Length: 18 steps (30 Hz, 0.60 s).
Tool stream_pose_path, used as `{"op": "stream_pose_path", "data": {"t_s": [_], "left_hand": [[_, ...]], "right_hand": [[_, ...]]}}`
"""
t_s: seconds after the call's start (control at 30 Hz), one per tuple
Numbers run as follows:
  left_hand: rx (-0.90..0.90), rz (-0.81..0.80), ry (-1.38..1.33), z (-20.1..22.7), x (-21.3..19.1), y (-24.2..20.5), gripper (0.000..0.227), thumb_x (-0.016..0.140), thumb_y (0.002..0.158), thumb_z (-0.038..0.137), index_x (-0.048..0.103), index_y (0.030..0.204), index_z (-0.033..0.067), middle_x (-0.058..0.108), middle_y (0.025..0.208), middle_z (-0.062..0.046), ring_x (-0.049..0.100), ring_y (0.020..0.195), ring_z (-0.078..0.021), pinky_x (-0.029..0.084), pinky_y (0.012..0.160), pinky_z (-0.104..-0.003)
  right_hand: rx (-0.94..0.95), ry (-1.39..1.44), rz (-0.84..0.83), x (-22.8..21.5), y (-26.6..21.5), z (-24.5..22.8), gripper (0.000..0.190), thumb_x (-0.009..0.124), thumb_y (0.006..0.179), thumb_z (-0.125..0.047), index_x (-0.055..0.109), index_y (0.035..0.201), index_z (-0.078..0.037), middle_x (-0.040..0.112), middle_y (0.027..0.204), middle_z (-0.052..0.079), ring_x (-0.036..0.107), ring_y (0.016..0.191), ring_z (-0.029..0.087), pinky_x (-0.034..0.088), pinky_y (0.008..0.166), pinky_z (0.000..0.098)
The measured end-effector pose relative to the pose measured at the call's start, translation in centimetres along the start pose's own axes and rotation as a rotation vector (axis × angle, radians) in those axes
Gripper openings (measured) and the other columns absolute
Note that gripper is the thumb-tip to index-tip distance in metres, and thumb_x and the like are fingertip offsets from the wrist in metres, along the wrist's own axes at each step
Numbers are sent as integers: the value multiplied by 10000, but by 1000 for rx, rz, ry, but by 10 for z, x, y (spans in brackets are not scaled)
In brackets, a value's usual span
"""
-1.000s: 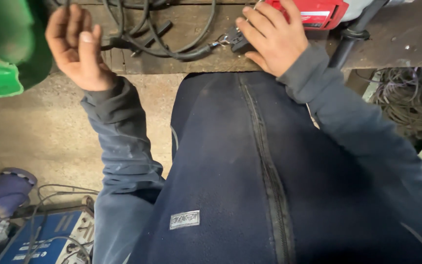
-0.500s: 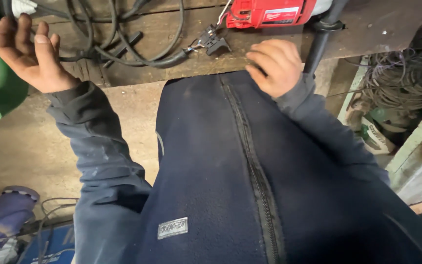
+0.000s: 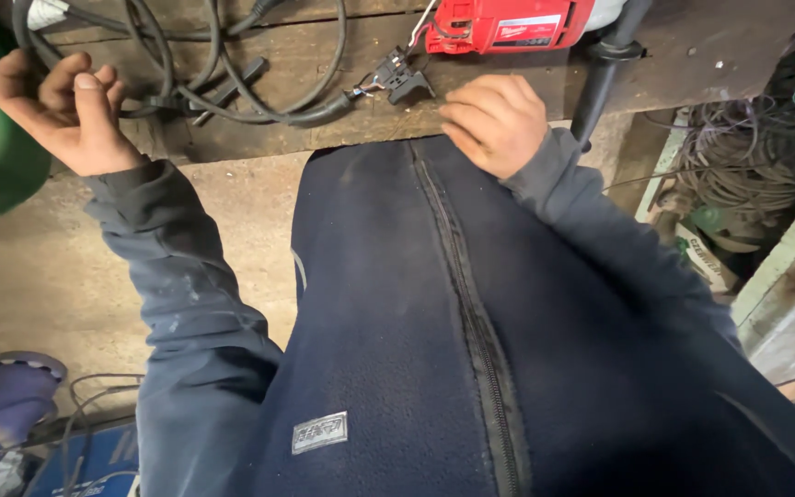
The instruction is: The person repairs a red corded power drill at a workbench, handling a black switch component and connecting its wires to the open drill body. They hold the drill in one hand while fitting the switch and wires, then use pliers to work on the wire connections.
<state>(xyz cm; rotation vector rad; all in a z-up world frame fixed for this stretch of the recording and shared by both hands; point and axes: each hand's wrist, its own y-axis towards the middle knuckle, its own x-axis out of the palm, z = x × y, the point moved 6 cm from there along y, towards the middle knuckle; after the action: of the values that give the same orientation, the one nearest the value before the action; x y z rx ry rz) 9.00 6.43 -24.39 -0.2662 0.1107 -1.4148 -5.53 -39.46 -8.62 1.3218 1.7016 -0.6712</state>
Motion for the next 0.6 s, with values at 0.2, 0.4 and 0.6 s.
{"op": "stream_pose_path", "data": {"t_s": [0.2,0.4,0.6], "left_hand": [[101,-65,16,31,27,-13,426,667,1180,-1,401,1493,114,665,1126,-132,644,897,-215,545,808,-312],[226,-163,81,66,75,-38,325,663,1108,62,492,1383,89,714,1088,-134,705,862,-202,607,769,-326],[458,-531,528,105,164,-101,176,711,997,62,701,1170,31,743,1123,-141,726,1063,-308,576,1012,-423]], "right_hand": [[-47,-197,-131,7,33,-13,590,836,888,-216,621,1414,-54,593,1440,93,534,1327,284,398,1103,456],[-156,-373,-176,18,77,-17,606,769,797,-202,615,1362,-45,577,1369,94,509,1348,275,381,1112,442],[-318,-395,-264,41,80,0,291,733,889,-238,651,1109,-65,618,1158,29,534,1208,207,409,1052,390]]}}
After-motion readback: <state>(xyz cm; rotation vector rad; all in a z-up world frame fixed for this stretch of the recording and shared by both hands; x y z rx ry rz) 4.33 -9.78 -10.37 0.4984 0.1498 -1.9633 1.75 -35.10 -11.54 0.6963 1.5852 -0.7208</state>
